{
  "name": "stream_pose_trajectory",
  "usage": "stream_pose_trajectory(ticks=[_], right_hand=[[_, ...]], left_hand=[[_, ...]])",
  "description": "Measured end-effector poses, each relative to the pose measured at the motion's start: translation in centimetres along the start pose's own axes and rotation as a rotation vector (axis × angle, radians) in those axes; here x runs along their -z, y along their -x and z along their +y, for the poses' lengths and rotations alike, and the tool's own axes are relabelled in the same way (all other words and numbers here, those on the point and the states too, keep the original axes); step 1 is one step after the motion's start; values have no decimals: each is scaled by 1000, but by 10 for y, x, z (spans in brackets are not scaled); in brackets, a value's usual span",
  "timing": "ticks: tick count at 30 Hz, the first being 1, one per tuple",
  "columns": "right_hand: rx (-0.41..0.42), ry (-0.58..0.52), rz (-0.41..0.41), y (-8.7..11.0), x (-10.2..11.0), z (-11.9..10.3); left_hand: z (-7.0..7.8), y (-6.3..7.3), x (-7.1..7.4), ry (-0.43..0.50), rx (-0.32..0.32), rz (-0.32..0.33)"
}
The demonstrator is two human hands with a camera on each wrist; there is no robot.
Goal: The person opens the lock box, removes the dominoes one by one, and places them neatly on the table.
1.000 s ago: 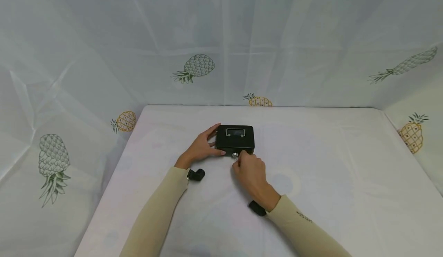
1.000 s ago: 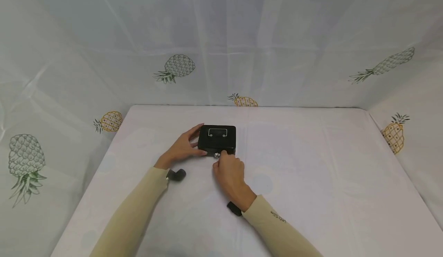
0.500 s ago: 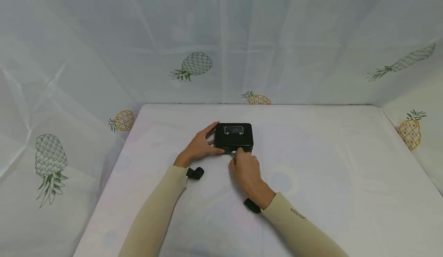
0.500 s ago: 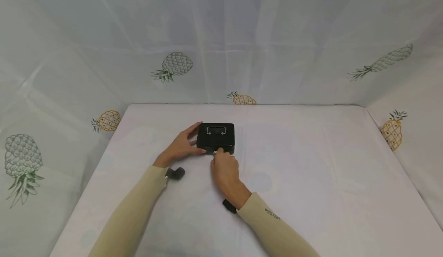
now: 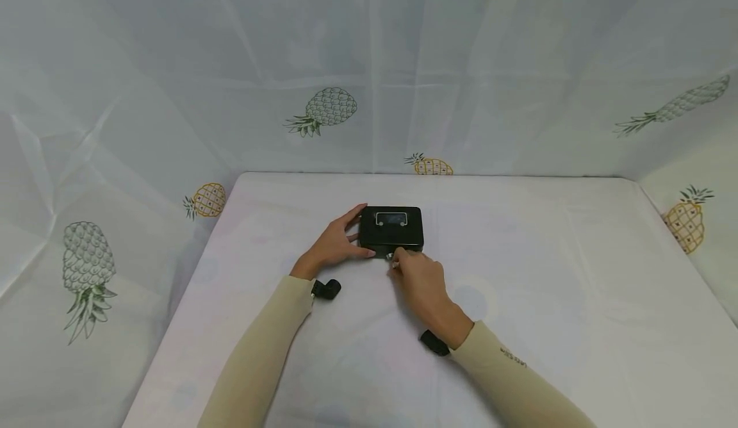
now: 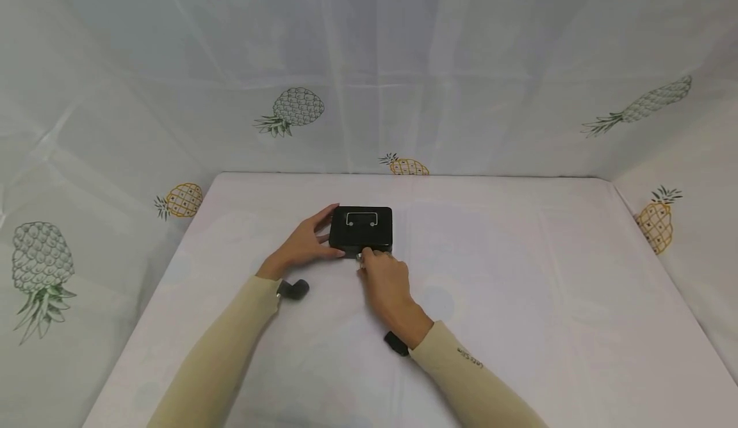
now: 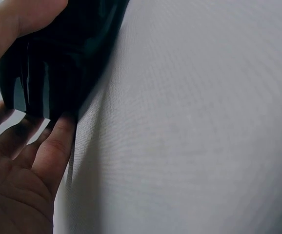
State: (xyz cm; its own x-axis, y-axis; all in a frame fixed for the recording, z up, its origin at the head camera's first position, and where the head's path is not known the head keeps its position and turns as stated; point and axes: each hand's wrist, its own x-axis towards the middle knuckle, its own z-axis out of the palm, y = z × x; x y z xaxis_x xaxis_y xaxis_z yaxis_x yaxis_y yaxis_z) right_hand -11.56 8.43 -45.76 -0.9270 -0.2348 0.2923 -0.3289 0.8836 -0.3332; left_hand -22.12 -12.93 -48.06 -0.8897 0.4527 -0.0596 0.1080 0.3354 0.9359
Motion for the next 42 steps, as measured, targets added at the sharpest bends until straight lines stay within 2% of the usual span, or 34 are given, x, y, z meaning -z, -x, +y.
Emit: stream_pose_trajectory(ticks=[4, 8, 17, 22, 28, 35, 42], right_hand=[[113, 86, 34, -4, -1, 4], [196, 114, 40, -8, -1, 7], [293, 124, 35, -9, 0, 16], [278, 155, 11, -10, 3, 16], [210, 162, -60, -10, 6, 13], [101, 22, -89, -5, 6, 16], [86, -73, -34, 1, 11, 25]], left_hand=[[0, 1, 0, -9, -11, -2], [-1, 1, -1, -14, -10, -6], [0, 1, 0, -16, -10, -6], [2, 2, 0, -9, -14, -11], [2, 1, 0, -11, -19, -12], [0, 2, 0, 17, -14, -19], [-3, 1, 2, 16, -31, -25]])
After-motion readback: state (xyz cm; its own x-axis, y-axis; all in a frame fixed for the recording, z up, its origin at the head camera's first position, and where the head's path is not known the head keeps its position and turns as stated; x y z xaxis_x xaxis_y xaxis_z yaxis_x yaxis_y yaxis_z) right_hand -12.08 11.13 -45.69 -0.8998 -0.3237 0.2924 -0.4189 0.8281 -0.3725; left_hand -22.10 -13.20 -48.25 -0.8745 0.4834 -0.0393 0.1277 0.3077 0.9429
